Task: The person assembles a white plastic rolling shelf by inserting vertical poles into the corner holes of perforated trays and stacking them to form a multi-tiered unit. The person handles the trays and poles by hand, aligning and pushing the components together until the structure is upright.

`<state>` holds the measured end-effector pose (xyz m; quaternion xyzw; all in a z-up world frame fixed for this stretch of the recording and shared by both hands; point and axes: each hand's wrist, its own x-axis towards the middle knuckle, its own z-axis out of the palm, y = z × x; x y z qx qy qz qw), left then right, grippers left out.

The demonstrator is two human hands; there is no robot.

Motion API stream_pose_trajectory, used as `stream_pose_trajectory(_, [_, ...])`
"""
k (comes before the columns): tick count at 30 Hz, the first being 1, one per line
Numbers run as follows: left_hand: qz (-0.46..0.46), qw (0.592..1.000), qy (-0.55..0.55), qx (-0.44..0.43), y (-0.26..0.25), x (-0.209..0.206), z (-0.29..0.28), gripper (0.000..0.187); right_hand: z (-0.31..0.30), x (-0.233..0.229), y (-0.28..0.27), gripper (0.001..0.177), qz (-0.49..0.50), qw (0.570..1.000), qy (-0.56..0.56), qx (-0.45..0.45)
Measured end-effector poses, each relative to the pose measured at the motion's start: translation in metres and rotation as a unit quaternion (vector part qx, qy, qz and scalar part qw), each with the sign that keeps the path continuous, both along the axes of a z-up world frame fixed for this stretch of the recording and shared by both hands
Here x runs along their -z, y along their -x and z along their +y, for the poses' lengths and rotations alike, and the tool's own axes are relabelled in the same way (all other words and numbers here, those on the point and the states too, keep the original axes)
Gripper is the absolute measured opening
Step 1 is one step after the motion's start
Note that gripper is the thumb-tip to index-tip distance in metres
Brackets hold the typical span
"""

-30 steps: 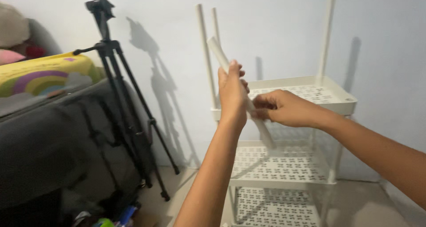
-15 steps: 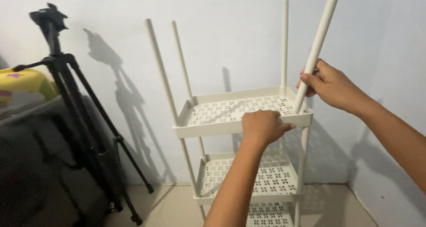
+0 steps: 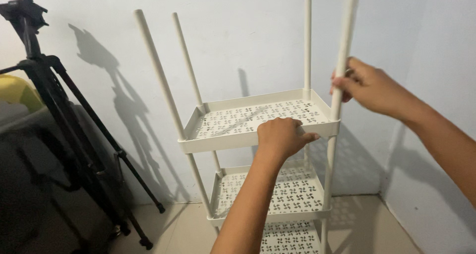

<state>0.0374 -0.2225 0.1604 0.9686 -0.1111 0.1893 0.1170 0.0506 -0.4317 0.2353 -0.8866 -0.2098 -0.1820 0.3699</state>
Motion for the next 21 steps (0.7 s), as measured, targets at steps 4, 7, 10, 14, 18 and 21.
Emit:
stream_pose_trajectory(4, [0.012, 1.000, -0.002, 0.005, -0.001, -0.007, -0.006, 0.063, 0.008, 0.006, 0.009, 0.033, -0.005, 0.999, 0.027, 0.047])
stream_pose_trajectory(7, [0.026, 0.999, -0.037, -0.008, 0.000, -0.016, -0.017, 0.071, 0.010, 0.006, 0.012, 0.041, -0.013, 0.993, 0.069, 0.099])
stream_pose_trajectory(10, [0.043, 0.996, -0.072, -0.029, 0.006, -0.020, -0.040, 0.074, 0.003, 0.005, 0.010, 0.040, 0.004, 0.998, 0.039, 0.049])
stream_pose_trajectory(14, [-0.037, 0.994, -0.086, -0.058, 0.011, -0.013, -0.057, 0.068, 0.000, 0.010, -0.001, 0.038, 0.026, 0.990, -0.091, -0.101])
stream_pose_trajectory(18, [-0.014, 0.996, -0.080, -0.048, 0.011, -0.008, -0.056, 0.066, -0.003, 0.022, -0.009, 0.039, 0.022, 0.995, -0.080, 0.050])
stream_pose_trajectory(21, [-0.020, 0.995, -0.084, -0.049, 0.011, -0.009, -0.054, 0.065, -0.005, 0.024, -0.009, 0.038, 0.041, 0.994, -0.094, 0.026])
